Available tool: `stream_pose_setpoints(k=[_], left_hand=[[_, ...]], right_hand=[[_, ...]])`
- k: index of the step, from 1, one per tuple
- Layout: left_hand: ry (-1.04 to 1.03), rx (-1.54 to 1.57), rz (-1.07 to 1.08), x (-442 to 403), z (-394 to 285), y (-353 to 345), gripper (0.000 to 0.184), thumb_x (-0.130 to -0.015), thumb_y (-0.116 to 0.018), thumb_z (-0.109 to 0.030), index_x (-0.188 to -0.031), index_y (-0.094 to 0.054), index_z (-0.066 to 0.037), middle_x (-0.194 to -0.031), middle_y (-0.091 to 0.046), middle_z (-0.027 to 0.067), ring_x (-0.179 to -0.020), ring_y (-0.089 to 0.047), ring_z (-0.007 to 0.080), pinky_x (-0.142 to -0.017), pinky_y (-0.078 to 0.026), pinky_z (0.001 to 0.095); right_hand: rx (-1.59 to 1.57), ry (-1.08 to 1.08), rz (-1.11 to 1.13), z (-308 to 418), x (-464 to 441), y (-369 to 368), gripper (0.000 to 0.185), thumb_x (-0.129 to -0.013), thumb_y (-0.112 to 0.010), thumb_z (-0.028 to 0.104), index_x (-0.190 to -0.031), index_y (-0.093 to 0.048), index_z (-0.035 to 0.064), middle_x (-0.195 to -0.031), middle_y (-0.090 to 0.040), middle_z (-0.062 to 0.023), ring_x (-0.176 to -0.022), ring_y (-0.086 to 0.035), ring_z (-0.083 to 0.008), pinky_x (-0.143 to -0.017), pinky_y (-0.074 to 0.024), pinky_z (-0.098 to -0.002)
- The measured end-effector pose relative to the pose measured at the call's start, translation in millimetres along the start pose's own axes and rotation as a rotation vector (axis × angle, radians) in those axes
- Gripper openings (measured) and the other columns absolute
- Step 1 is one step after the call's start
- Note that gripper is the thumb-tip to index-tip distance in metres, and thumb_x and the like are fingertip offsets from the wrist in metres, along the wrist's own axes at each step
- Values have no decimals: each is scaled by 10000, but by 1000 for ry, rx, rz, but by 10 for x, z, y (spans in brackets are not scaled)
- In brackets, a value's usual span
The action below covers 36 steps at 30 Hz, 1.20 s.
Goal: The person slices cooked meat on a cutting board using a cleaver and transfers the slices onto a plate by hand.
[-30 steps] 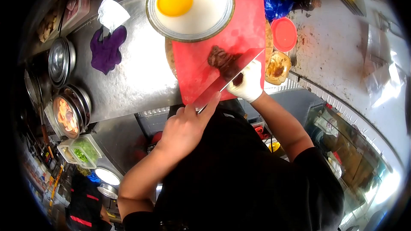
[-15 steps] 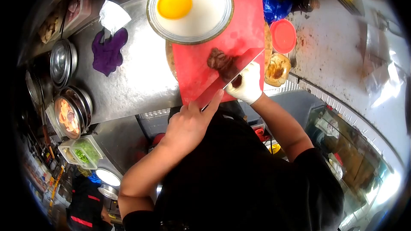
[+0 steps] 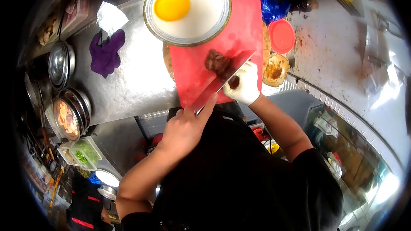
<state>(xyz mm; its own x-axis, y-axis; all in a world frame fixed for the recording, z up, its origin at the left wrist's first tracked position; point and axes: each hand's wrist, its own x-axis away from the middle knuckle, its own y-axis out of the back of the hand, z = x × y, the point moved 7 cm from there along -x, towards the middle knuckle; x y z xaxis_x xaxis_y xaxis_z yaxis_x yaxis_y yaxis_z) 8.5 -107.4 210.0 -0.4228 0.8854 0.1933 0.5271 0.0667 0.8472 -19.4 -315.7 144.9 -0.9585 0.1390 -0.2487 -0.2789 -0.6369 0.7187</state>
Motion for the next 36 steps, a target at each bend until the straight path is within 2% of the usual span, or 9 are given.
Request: stream_pose_setpoints(k=[13,16,18,21,24,27,28,31,36], left_hand=[[-4,-35,-4,-140,6,-240,889,-853,-651,-12,-1698,-427,-168,-784,-599,154,-575,-659,291,-539,-598,421],[20,-143,-3,-439,-24,-360,910,-856,-642,8,-1711,-408,-199,-794,-606,165,-578,-666,304,-539,-593,446],[56,-35,21,-421,74,-360,945,-857,-623,61,-1726,-366,-208,-822,-608,183,-645,-676,362,-599,-596,479],[85,75,21,-327,167,-239,944,-867,-611,94,-1726,-362,-209,-835,-604,187,-697,-677,402,-653,-597,509],[104,124,3,-127,103,-10,910,-878,-617,104,-1711,-388,-182,-845,-605,187,-706,-670,413,-672,-596,523],[118,124,-45,61,64,57,914,-831,-628,117,-1683,-440,-154,-848,-607,180,-717,-679,397,-664,-601,516],[118,118,-66,104,72,65,922,-806,-631,121,-1672,-462,-147,-847,-607,176,-722,-685,388,-658,-603,511],[122,99,-72,211,118,5,906,-825,-633,114,-1677,-447,-133,-865,-617,181,-720,-684,392,-661,-607,511],[130,63,-48,251,168,-86,895,-856,-630,111,-1690,-421,-138,-886,-626,189,-732,-692,395,-665,-613,515]], right_hand=[[-4,32,-1,6,24,40,197,-612,-815,120,-760,-688,90,-745,-666,-104,-700,-650,-360,-675,-537,-453],[-2,68,-69,30,19,54,223,-610,-825,113,-774,-678,85,-746,-657,-109,-703,-646,-363,-675,-537,-459],[22,97,-136,63,96,76,268,-604,-839,102,-814,-674,78,-774,-659,-116,-724,-655,-370,-684,-544,-466],[-39,124,-175,11,162,65,393,-604,-882,100,-930,-666,64,-858,-667,-135,-795,-683,-391,-731,-572,-484],[-15,114,-236,3,266,105,495,-619,-931,119,-1027,-657,63,-1030,-676,-161,-985,-702,-421,-878,-587,-509],[22,85,-266,-25,425,149,539,-654,-951,145,-1099,-657,69,-1185,-652,-181,-1153,-663,-438,-1014,-551,-530],[37,58,-209,-62,504,157,583,-673,-952,145,-1166,-648,74,-1304,-607,-193,-1260,-609,-443,-1084,-510,-543],[155,-4,-252,-147,689,274,669,-671,-955,129,-1234,-599,65,-1354,-572,-206,-1301,-584,-428,-1100,-502,-534],[226,-147,-360,-273,893,465,558,-726,-924,123,-1202,-640,57,-1315,-619,-189,-1207,-604,-400,-1052,-503,-495]])
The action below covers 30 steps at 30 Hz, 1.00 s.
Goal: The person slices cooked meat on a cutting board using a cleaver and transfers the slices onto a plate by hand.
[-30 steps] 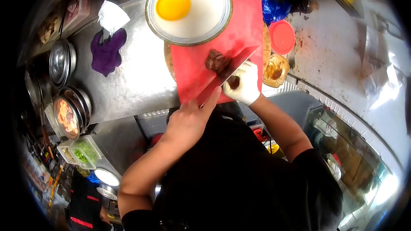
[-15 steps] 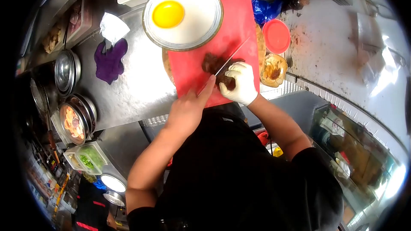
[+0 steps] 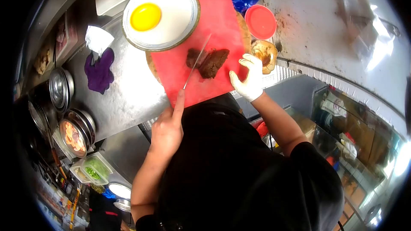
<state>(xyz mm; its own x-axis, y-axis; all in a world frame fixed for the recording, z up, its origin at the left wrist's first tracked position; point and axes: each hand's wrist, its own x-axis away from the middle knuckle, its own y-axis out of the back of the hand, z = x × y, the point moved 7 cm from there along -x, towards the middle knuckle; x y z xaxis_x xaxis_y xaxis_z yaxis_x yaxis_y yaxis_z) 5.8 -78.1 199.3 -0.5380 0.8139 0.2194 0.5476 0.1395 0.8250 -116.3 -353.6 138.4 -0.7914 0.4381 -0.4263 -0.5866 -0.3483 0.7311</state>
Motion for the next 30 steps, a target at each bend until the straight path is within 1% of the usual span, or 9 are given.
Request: stream_pose_setpoints(k=[5,10,13,14,17,18,19,22,30], left_hand=[[-28,-25,45,-29,-75,37,934,-831,-640,116,-1696,-416,-156,-892,-622,189,-735,-695,382,-660,-615,509],[-68,-69,52,-20,-178,129,949,-791,-641,109,-1680,-457,-167,-863,-586,162,-720,-686,346,-636,-618,473],[-69,-82,67,-19,-184,145,905,-809,-626,80,-1666,-486,-176,-838,-553,133,-706,-676,311,-605,-618,441],[-82,-104,58,-3,-192,156,900,-812,-627,66,-1666,-489,-183,-831,-543,124,-697,-667,296,-596,-616,431],[-126,-159,25,44,-211,187,892,-813,-635,24,-1664,-496,-204,-811,-512,98,-669,-637,254,-565,-607,399],[-142,-170,6,53,-215,198,896,-808,-642,11,-1664,-497,-210,-803,-500,90,-659,-625,241,-553,-601,386],[-157,-181,-13,62,-223,209,899,-804,-649,-2,-1665,-499,-216,-795,-488,82,-650,-613,227,-541,-595,373],[-107,-104,32,44,-194,208,860,-830,-628,66,-1646,-525,-185,-794,-505,113,-643,-634,285,-594,-592,420],[-111,-68,72,101,-105,242,849,-845,-630,43,-1653,-516,-192,-821,-517,125,-670,-631,289,-596,-586,413]], right_hand=[[30,76,83,238,-116,-51,523,-722,-928,123,-1172,-670,61,-1261,-643,-173,-1166,-629,-379,-1032,-515,-475],[-37,147,116,494,-252,-300,597,-658,-978,207,-1180,-708,100,-1232,-661,-151,-942,-697,-355,-815,-584,-434],[-57,148,119,432,-203,-457,616,-654,-981,225,-1195,-714,102,-1241,-659,-149,-978,-697,-355,-834,-589,-428],[-56,121,136,392,-185,-490,557,-658,-975,231,-1147,-737,112,-1217,-673,-130,-1011,-698,-338,-863,-590,-433],[-94,-26,395,204,-115,-714,470,-657,-962,218,-1068,-754,126,-1181,-691,-103,-1032,-697,-316,-871,-581,-437],[-35,40,369,354,-236,-625,414,-648,-951,202,-1008,-758,133,-1152,-702,-82,-1013,-695,-296,-861,-569,-432],[-38,72,309,383,-237,-599,431,-644,-951,199,-1022,-755,134,-1158,-700,-85,-1008,-693,-295,-850,-565,-430],[-63,146,137,420,-210,-544,501,-628,-951,183,-1074,-727,135,-1175,-686,-95,-994,-682,-297,-817,-550,-427],[3,174,223,361,-148,-608,453,-640,-943,173,-1026,-711,133,-1153,-678,-94,-994,-677,-308,-817,-538,-426]])
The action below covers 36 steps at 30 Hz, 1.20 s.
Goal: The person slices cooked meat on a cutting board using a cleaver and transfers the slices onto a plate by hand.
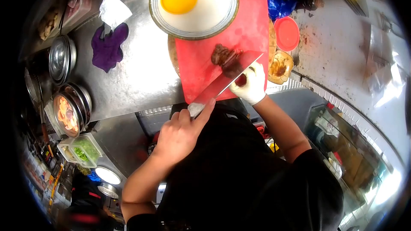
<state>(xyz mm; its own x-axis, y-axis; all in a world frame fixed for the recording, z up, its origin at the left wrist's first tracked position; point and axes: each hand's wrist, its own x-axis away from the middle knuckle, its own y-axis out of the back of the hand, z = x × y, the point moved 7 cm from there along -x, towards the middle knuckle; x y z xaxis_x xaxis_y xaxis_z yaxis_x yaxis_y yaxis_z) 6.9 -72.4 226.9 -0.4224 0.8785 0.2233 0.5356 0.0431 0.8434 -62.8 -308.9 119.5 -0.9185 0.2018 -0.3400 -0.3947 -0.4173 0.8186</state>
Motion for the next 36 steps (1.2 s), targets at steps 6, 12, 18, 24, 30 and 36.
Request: stream_pose_setpoints(k=[6,12,18,24,30,36], left_hand=[[-24,25,1,-12,-11,-8,855,-852,-633,36,-1665,-493,-188,-823,-515,128,-675,-629,299,-595,-585,417],[-19,24,25,-19,-8,-7,864,-853,-633,34,-1673,-480,-188,-818,-509,124,-661,-620,297,-588,-581,421],[-22,41,16,-92,-35,28,872,-845,-630,33,-1674,-480,-190,-808,-511,119,-658,-621,291,-581,-575,418],[-27,38,33,-148,-34,45,887,-836,-626,40,-1680,-469,-181,-797,-510,114,-658,-620,287,-576,-569,411],[-34,35,22,-187,-40,41,898,-839,-628,33,-1692,-441,-175,-812,-541,132,-653,-631,292,-575,-574,416],[-28,-17,39,-270,-64,-28,910,-852,-624,32,-1708,-405,-186,-830,-571,138,-651,-652,305,-562,-585,430]], right_hand=[[-31,-23,-33,99,-166,91,397,-649,-915,160,-996,-722,145,-1136,-700,-84,-981,-687,-296,-815,-530,-420],[-25,-28,-15,69,-135,53,399,-645,-913,151,-997,-724,162,-1120,-709,-60,-948,-692,-279,-790,-516,-403],[-32,-14,-19,86,-179,70,410,-641,-912,140,-1001,-718,171,-1118,-714,-48,-940,-695,-273,-776,-500,-392],[-41,-11,22,75,-164,44,466,-653,-914,148,-1078,-724,156,-1172,-712,-78,-995,-690,-300,-827,-505,-414],[-49,-21,23,51,-152,36,425,-641,-905,125,-1020,-717,167,-1143,-706,-54,-948,-674,-268,-805,-485,-399],[-61,-29,26,75,-201,58,412,-644,-905,139,-1013,-724,172,-1139,-704,-52,-961,-671,-268,-812,-482,-396]])
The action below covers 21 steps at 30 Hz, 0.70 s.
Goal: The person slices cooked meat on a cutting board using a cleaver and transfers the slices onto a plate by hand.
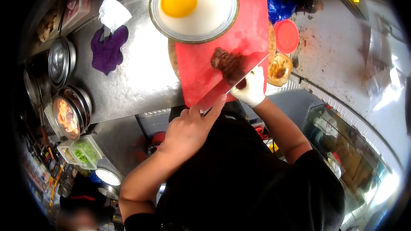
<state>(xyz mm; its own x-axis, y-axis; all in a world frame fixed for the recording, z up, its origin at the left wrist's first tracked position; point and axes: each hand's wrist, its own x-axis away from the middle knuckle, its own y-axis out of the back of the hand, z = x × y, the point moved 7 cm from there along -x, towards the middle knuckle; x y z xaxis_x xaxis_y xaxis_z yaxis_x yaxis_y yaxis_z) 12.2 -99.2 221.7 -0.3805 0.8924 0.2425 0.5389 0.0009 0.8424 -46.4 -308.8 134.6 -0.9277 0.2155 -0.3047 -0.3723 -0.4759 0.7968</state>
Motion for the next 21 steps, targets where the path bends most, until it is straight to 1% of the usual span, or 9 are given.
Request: stream_pose_setpoints(k=[5,7,10,13,16,19,21], left_hand=[[37,17,26,65,-26,-17,908,-864,-622,27,-1713,-393,-198,-840,-585,145,-655,-662,316,-572,-592,432],[39,23,30,-6,-26,-63,900,-871,-622,24,-1712,-394,-200,-843,-588,149,-659,-664,321,-576,-593,439],[24,20,37,-184,-30,-159,895,-881,-617,28,-1715,-386,-198,-851,-590,158,-669,-671,333,-589,-598,453],[35,84,30,-126,8,-150,899,-886,-614,24,-1722,-372,-201,-846,-589,166,-675,-677,336,-600,-602,457],[40,61,13,-47,-13,-121,901,-886,-607,26,-1724,-366,-199,-851,-592,179,-688,-687,342,-595,-603,457],[-5,-21,-27,-237,-31,-147,865,-849,-644,-29,-1680,-463,-183,-778,-585,140,-593,-646,257,-514,-587,379],[-11,-57,-38,-318,-56,-158,863,-853,-642,-31,-1682,-461,-186,-766,-570,133,-595,-650,258,-511,-584,375]], right_hand=[[-10,-14,-23,7,18,12,401,-646,-904,147,-1009,-736,173,-1138,-704,-44,-978,-675,-267,-816,-484,-398],[-2,-24,-15,-17,30,4,395,-648,-906,152,-1006,-740,170,-1139,-704,-41,-981,-678,-267,-818,-486,-401],[11,-26,-63,-40,55,0,380,-647,-906,157,-991,-746,173,-1121,-706,-32,-978,-678,-264,-824,-487,-406],[-40,-23,-6,-42,30,-23,352,-646,-905,155,-960,-749,176,-1078,-706,-30,-963,-679,-259,-827,-490,-408],[-88,-42,86,-68,21,-70,319,-646,-904,154,-925,-750,177,-1040,-703,-32,-946,-679,-257,-829,-493,-408],[-39,-30,35,-10,-27,20,304,-646,-901,150,-908,-748,174,-1002,-702,-24,-929,-677,-256,-813,-496,-399],[-80,-44,39,-52,-21,11,312,-643,-900,151,-915,-749,174,-993,-701,-20,-927,-677,-255,-808,-492,-395]])
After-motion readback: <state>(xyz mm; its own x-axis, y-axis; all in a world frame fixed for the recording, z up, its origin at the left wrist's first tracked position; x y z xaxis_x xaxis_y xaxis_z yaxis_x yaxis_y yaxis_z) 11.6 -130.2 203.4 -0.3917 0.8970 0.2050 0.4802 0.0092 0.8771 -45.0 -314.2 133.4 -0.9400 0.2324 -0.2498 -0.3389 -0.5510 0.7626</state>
